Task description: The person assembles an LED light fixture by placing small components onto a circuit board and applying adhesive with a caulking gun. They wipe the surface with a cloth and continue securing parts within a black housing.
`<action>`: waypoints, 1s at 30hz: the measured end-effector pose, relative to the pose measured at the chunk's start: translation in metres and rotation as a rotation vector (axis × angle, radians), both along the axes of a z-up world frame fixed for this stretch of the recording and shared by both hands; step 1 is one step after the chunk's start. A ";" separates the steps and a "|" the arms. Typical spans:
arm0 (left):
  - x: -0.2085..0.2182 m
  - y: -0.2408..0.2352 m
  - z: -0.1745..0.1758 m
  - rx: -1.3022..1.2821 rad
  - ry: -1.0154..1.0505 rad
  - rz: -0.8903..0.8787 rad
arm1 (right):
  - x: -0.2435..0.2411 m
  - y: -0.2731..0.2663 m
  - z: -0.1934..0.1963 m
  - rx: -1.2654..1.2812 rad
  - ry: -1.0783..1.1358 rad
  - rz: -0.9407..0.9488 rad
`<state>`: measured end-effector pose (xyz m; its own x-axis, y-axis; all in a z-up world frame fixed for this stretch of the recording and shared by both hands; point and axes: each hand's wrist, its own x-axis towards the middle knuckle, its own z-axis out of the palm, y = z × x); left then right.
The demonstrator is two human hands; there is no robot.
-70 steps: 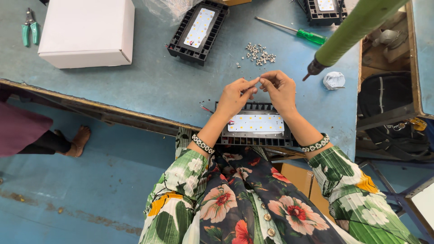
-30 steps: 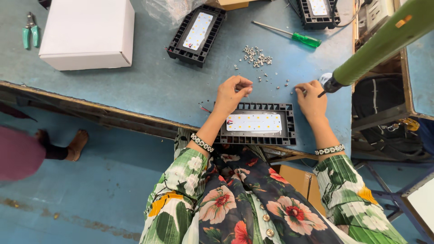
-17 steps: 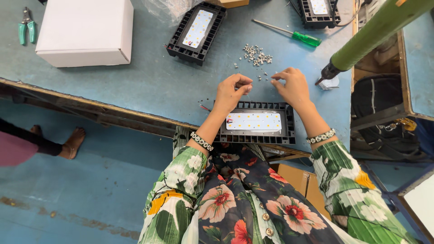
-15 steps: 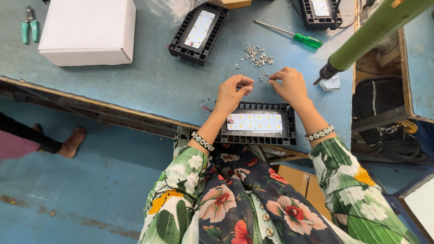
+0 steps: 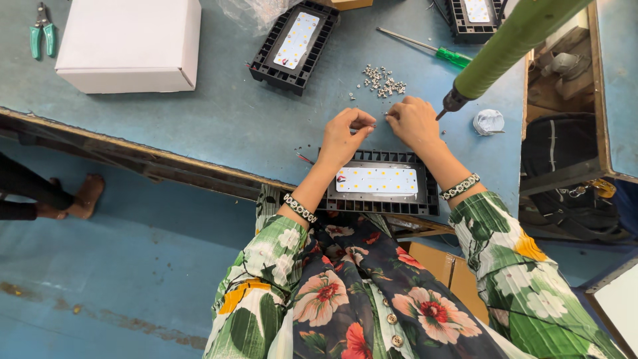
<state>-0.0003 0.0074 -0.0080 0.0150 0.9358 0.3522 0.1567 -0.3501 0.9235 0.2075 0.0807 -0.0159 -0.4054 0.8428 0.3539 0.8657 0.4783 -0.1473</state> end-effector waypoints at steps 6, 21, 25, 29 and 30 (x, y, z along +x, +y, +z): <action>-0.001 0.000 0.000 0.007 -0.012 0.021 | -0.014 -0.022 0.021 0.017 0.130 0.047; -0.007 0.011 -0.006 -0.164 -0.331 -0.106 | -0.010 -0.043 0.023 -0.733 1.064 0.214; -0.008 0.012 -0.010 -0.154 -0.340 -0.143 | -0.011 -0.045 0.017 -0.717 1.075 0.244; -0.006 0.012 -0.013 -0.131 -0.320 -0.139 | -0.016 -0.047 0.017 -0.663 1.014 0.241; -0.006 0.013 -0.014 -0.127 -0.324 -0.143 | -0.017 -0.048 0.017 -0.649 0.996 0.229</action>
<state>-0.0060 0.0201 -0.0218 0.0559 0.9687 0.2418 -0.1931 -0.2272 0.9545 0.1908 0.0327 0.0016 -0.3590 0.9237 0.1335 0.1409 0.1950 -0.9706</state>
